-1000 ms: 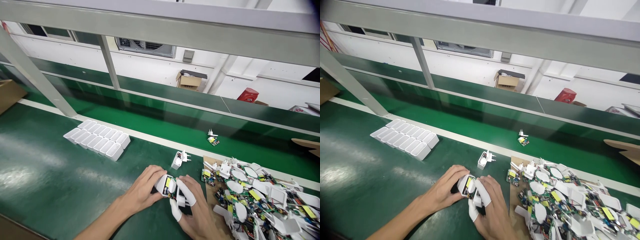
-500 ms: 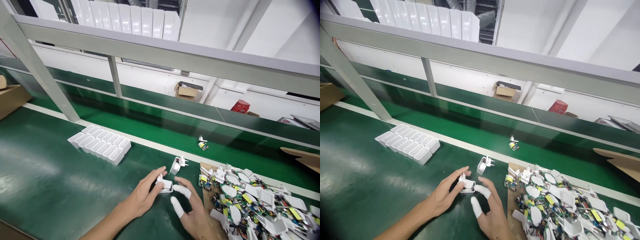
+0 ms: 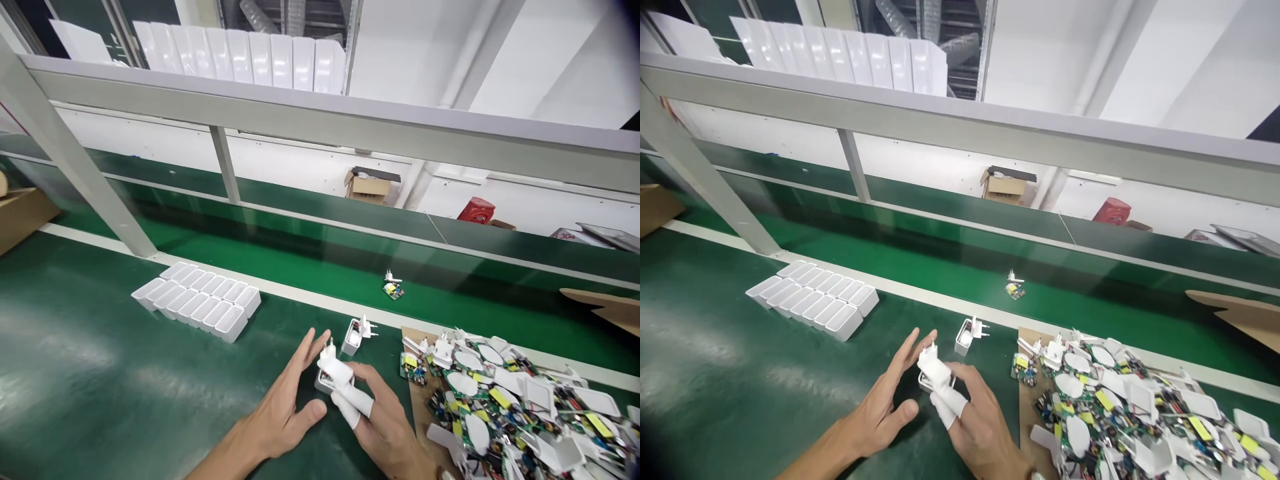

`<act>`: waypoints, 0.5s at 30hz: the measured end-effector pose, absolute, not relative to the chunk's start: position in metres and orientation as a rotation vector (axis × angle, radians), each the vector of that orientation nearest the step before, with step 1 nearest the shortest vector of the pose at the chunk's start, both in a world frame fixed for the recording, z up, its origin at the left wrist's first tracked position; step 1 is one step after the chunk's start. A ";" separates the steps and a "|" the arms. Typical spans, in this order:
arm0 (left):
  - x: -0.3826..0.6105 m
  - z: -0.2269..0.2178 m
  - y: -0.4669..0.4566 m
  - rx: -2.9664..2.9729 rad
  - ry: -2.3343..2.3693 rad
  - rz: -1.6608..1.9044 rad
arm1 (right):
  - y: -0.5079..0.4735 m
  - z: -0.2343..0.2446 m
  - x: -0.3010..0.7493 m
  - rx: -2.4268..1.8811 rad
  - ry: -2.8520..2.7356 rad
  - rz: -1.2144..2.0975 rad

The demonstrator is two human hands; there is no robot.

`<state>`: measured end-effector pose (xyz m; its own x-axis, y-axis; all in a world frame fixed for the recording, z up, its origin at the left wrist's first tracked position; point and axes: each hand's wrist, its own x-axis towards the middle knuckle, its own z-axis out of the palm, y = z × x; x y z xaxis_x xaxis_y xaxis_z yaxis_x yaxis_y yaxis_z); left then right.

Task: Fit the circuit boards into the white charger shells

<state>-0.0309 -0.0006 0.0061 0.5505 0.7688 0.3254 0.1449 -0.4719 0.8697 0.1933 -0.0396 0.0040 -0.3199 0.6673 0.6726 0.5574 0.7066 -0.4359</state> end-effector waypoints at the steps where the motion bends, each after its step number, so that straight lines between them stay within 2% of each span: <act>1: -0.030 0.006 0.000 1.947 0.739 0.933 | -0.040 0.002 0.193 -0.964 -2.020 0.195; 7: -0.024 0.003 0.002 2.007 0.741 0.910 | -0.038 -0.010 0.192 -1.008 -2.039 0.231; 15: -0.021 -0.004 0.003 2.097 0.769 1.096 | -0.043 -0.003 0.194 -1.072 -2.062 0.215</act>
<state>-0.0212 0.0026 -0.0044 0.4808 0.7351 0.4779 0.1992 -0.6224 0.7569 0.1939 -0.0426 -0.0033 -0.3341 0.7528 0.5671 0.6197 0.6288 -0.4697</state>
